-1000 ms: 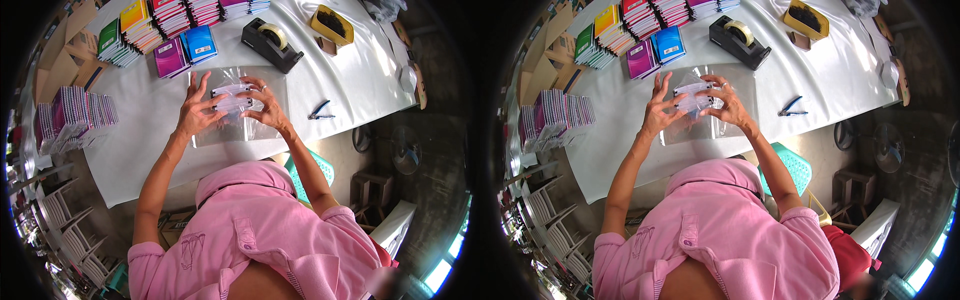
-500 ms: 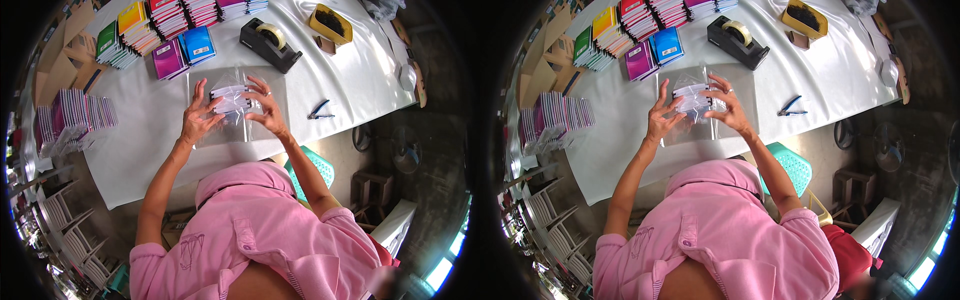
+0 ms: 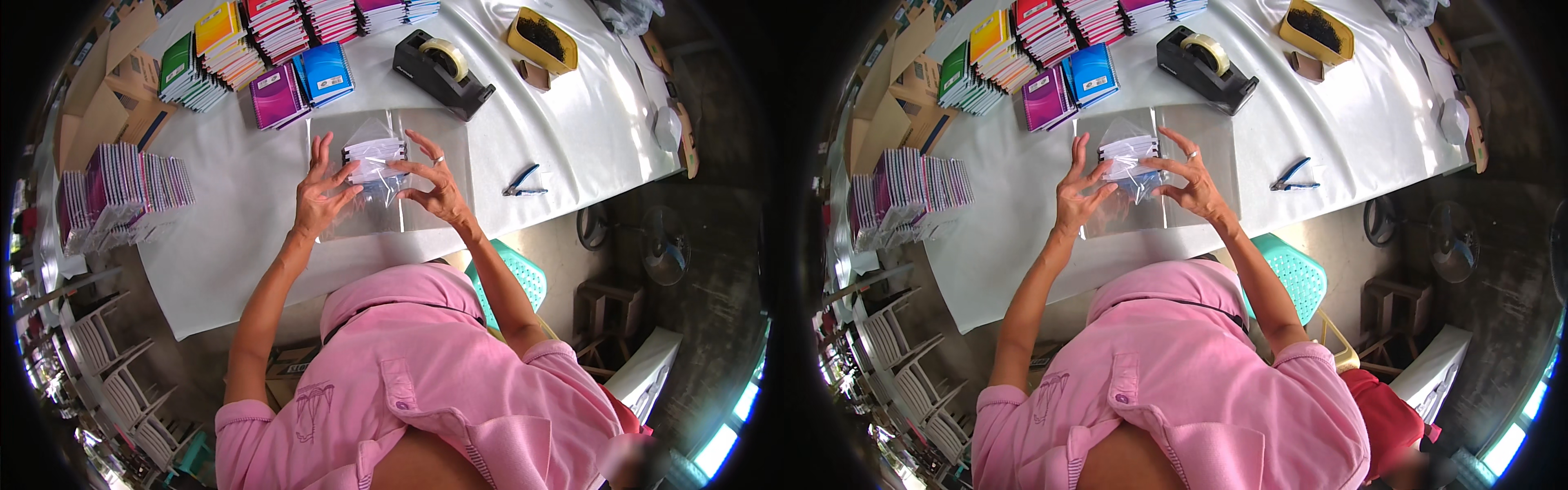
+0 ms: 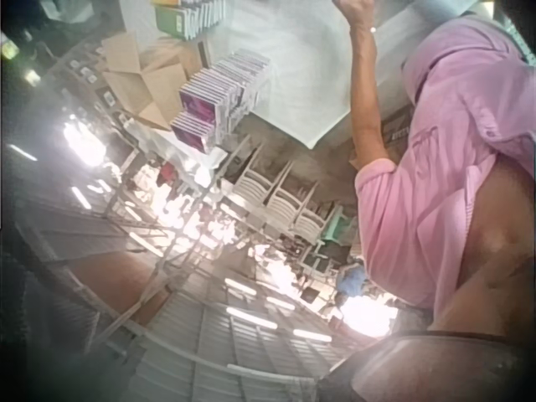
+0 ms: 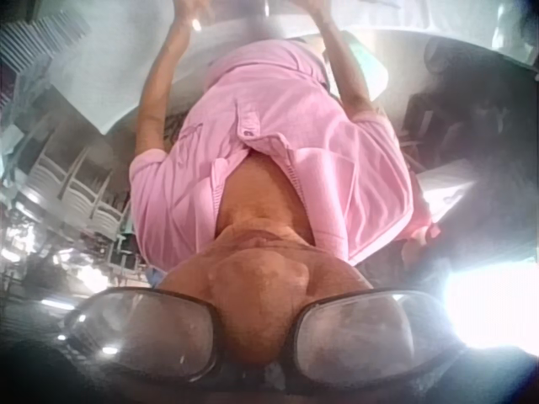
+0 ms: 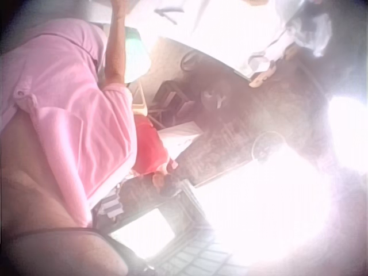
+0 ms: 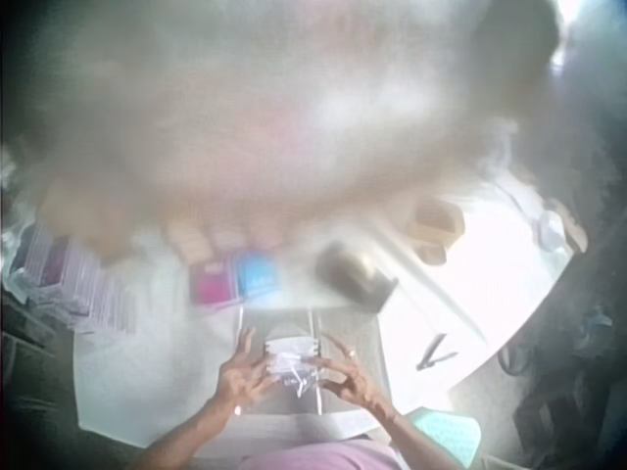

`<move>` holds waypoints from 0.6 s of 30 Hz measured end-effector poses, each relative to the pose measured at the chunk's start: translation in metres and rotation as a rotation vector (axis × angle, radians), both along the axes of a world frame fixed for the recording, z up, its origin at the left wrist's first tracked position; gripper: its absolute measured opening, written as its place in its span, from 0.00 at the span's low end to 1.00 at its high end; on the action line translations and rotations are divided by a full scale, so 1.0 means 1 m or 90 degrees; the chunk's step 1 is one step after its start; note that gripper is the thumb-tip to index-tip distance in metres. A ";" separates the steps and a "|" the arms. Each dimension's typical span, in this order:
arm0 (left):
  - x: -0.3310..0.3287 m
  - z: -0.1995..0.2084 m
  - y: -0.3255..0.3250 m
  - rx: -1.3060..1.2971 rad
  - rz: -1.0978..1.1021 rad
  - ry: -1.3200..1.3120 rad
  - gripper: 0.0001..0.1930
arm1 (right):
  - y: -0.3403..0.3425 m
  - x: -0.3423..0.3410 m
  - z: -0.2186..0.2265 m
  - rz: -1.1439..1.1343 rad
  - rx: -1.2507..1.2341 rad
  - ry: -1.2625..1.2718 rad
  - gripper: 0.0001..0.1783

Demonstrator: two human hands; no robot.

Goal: The person wraps spiral-bound notebooks in clear plastic sleeves. They place a notebook on a plastic sheet, fold the sheet over the notebook, and seal the edges using a tape dispenser. The person repeats this process for multiple notebooks of different colors.

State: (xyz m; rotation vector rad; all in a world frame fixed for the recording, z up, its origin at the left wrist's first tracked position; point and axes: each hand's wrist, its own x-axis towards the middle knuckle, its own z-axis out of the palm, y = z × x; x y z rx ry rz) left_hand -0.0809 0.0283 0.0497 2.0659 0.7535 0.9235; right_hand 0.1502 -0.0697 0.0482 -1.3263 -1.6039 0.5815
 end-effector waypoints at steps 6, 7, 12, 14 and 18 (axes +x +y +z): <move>0.005 0.016 0.013 0.105 -0.061 0.045 0.19 | 0.007 -0.007 0.005 -0.005 0.023 0.029 0.20; 0.007 0.017 0.013 0.105 -0.070 0.039 0.19 | 0.010 -0.008 0.002 -0.004 0.036 0.039 0.19; 0.011 0.018 0.010 0.024 -0.044 -0.001 0.20 | 0.018 -0.010 0.003 0.004 0.036 0.069 0.14; 0.009 0.020 0.008 -0.007 -0.036 -0.003 0.20 | 0.018 -0.009 0.006 0.005 0.025 0.073 0.14; 0.004 0.018 0.012 0.037 -0.062 0.035 0.22 | 0.020 -0.012 0.014 0.007 0.005 0.096 0.14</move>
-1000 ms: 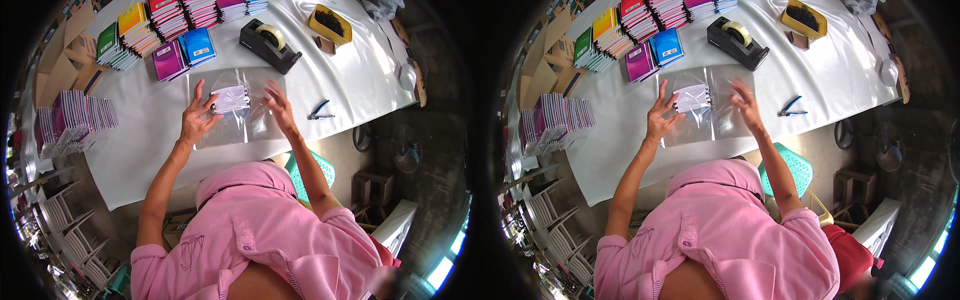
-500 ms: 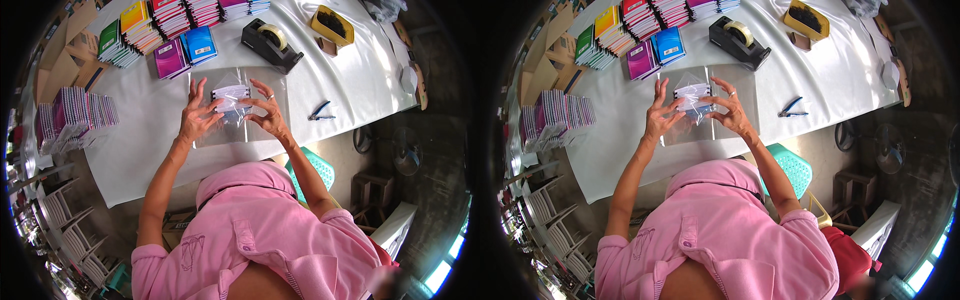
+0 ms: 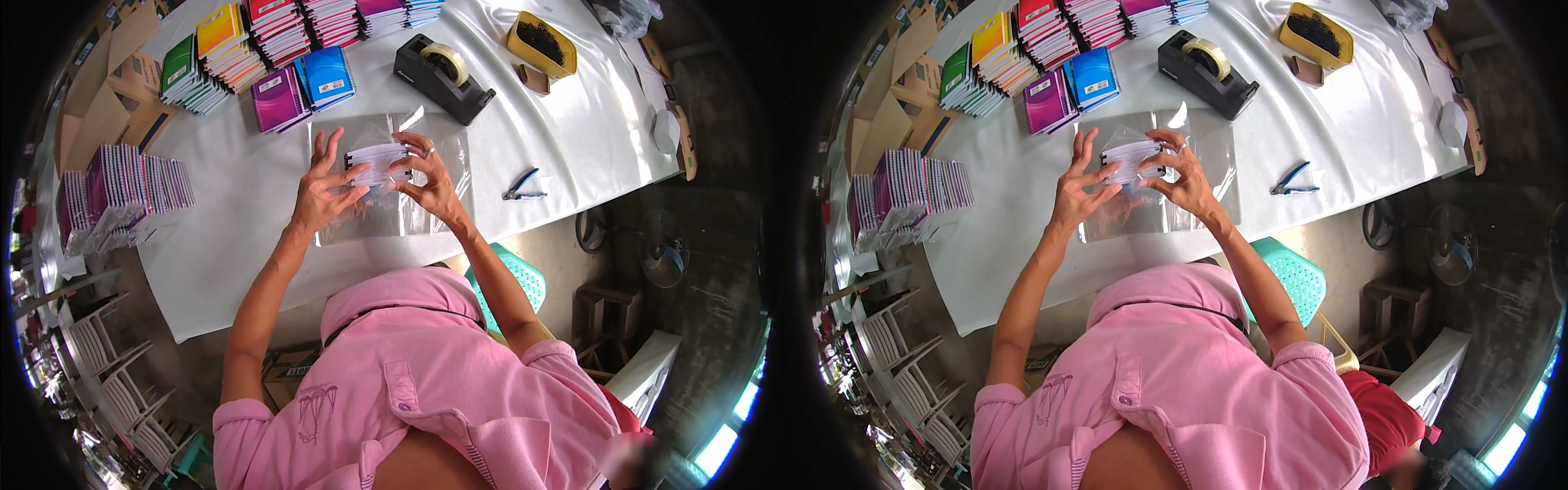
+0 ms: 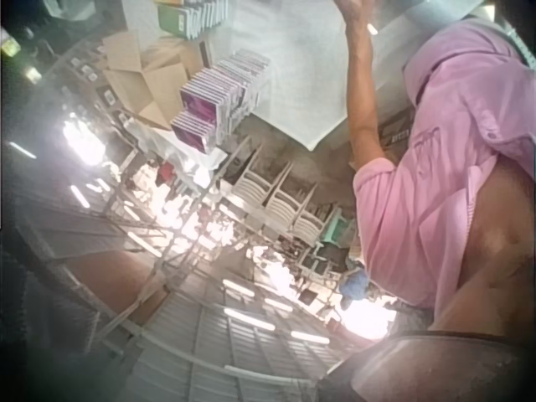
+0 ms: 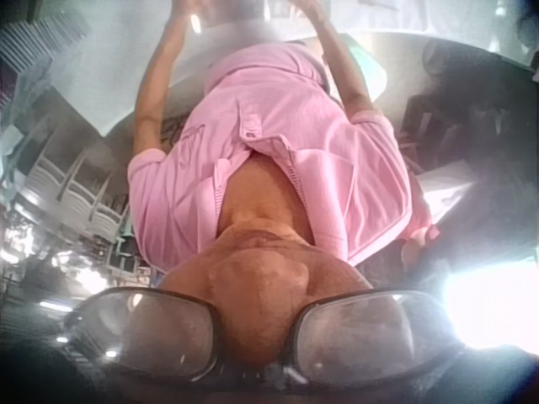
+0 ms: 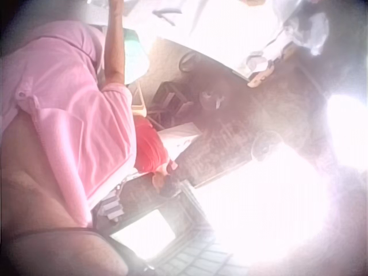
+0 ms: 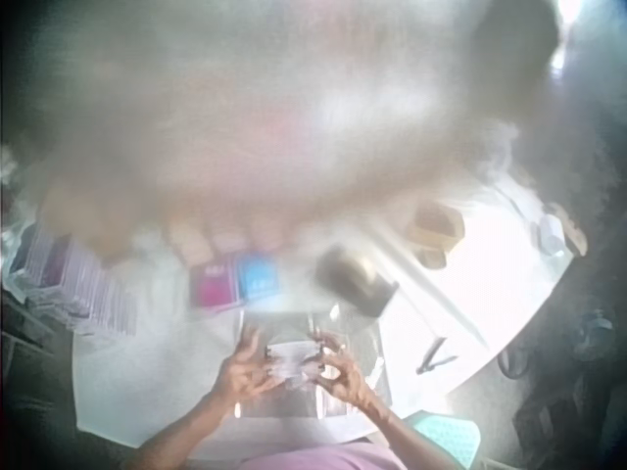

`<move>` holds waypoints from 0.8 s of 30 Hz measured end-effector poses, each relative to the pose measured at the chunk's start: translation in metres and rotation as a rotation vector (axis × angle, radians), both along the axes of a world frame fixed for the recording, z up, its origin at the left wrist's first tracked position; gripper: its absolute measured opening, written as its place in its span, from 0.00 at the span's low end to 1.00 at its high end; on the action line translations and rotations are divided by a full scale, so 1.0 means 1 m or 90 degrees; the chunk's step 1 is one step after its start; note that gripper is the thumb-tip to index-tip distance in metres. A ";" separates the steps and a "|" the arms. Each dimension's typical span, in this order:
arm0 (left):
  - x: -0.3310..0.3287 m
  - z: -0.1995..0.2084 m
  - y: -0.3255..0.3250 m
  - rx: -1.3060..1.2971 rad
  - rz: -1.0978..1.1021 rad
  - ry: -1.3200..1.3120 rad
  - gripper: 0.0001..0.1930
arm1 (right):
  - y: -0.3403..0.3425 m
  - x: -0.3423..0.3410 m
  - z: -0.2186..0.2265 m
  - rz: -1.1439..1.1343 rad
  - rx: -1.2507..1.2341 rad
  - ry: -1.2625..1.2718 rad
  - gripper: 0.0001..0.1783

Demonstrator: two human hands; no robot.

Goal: The person wraps spiral-bound notebooks in clear plastic sleeves. They place a notebook on a plastic sheet, fold the sheet over the notebook, and seal the edges using a tape dispenser. The person repeats this process for multiple notebooks of different colors.

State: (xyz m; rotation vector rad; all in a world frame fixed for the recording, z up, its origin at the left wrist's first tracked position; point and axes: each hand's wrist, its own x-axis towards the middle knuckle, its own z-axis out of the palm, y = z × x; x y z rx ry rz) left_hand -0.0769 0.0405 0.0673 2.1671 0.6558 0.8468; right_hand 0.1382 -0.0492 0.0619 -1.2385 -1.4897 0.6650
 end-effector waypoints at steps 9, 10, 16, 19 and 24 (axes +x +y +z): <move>0.002 0.000 0.001 -0.103 -0.038 -0.021 0.36 | -0.008 -0.002 0.092 0.108 0.065 -0.130 0.18; 0.001 -0.007 0.000 -0.063 -0.034 -0.026 0.37 | -0.007 0.000 0.097 0.116 0.049 -0.232 0.17; 0.004 -0.006 0.002 0.020 -0.026 0.071 0.34 | -0.005 0.017 0.090 0.139 0.091 -0.135 0.14; 0.005 0.001 0.004 0.081 -0.031 0.087 0.29 | -0.009 0.035 0.070 -0.027 0.046 0.037 0.17; 0.007 0.001 0.007 0.134 -0.024 0.109 0.23 | -0.012 0.026 0.006 0.017 -0.045 -0.056 0.25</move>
